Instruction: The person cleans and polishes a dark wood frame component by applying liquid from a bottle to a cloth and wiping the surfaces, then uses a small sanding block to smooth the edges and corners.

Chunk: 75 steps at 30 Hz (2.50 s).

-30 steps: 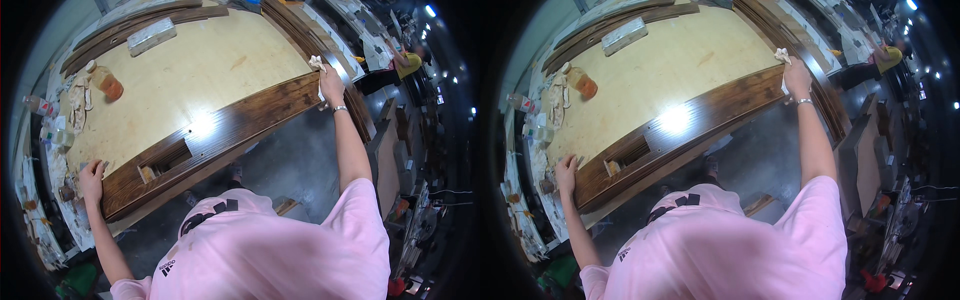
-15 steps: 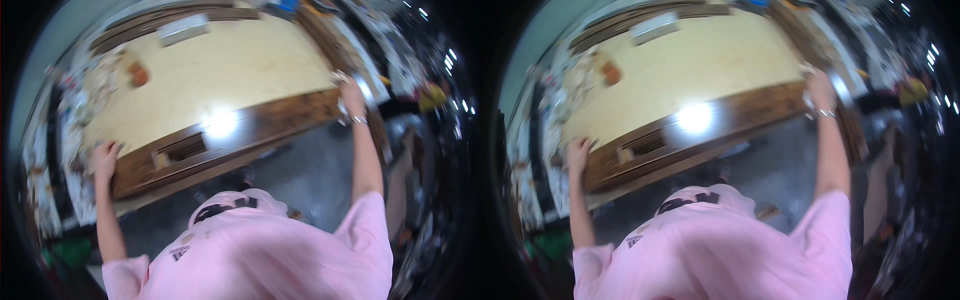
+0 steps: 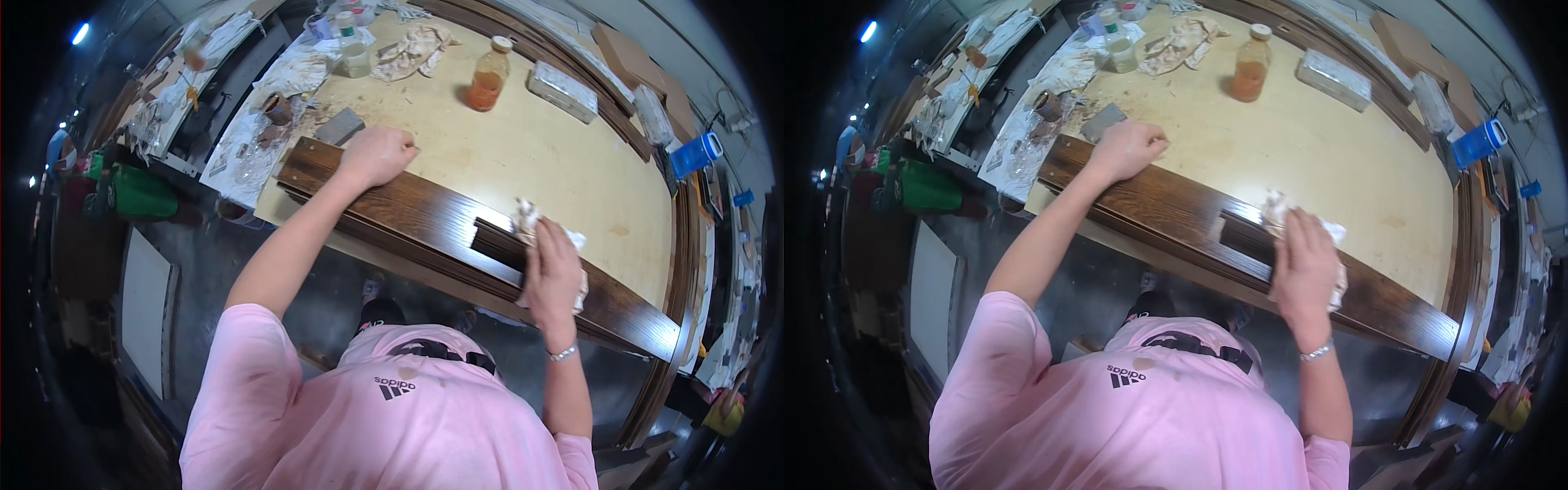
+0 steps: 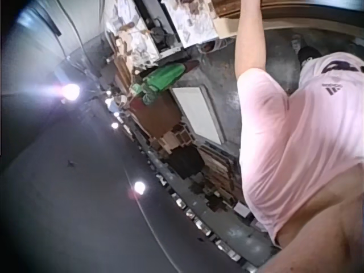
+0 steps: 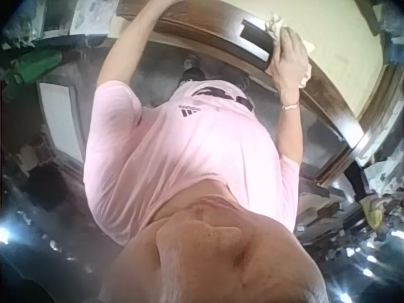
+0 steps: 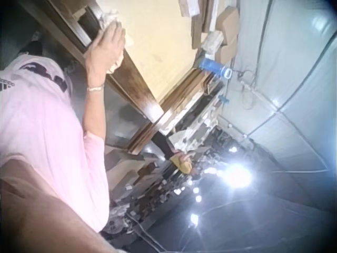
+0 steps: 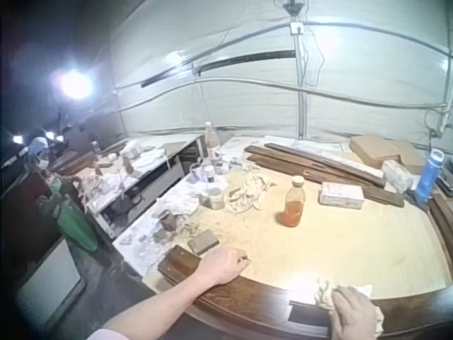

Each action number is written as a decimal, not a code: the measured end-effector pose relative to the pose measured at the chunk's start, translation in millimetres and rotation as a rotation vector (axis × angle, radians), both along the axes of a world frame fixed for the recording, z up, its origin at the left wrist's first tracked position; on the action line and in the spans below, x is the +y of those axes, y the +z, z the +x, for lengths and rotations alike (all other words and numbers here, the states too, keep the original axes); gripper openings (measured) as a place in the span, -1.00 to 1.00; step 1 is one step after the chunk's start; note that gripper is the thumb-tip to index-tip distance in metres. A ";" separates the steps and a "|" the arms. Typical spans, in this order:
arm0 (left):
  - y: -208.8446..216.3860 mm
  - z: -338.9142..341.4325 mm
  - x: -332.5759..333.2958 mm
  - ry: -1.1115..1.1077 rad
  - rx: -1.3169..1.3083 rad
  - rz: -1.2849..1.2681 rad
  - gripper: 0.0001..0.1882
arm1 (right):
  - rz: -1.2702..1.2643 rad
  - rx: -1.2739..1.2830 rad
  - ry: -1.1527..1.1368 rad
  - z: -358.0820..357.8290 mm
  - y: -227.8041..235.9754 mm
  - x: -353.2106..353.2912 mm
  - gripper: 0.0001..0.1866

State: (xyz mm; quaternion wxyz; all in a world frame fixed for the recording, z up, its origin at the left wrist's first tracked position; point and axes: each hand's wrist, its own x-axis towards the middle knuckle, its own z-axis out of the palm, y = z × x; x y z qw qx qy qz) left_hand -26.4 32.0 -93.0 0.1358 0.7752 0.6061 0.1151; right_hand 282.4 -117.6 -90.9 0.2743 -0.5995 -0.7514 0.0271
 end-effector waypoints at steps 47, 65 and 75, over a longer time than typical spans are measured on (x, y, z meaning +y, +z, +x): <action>11.3 -102.5 -40.5 -0.566 -0.521 0.441 -0.62 | 0.130 1.313 -0.179 -223.9 64.0 63.9 -0.76; -8.0 -297.3 -72.4 0.299 -1.017 0.412 -0.76 | -0.179 0.137 -0.193 -293.8 20.0 105.5 -0.79; 14.5 -238.1 -46.2 0.107 -1.048 0.376 -0.44 | -0.092 0.265 -0.166 -279.1 18.9 88.0 -0.83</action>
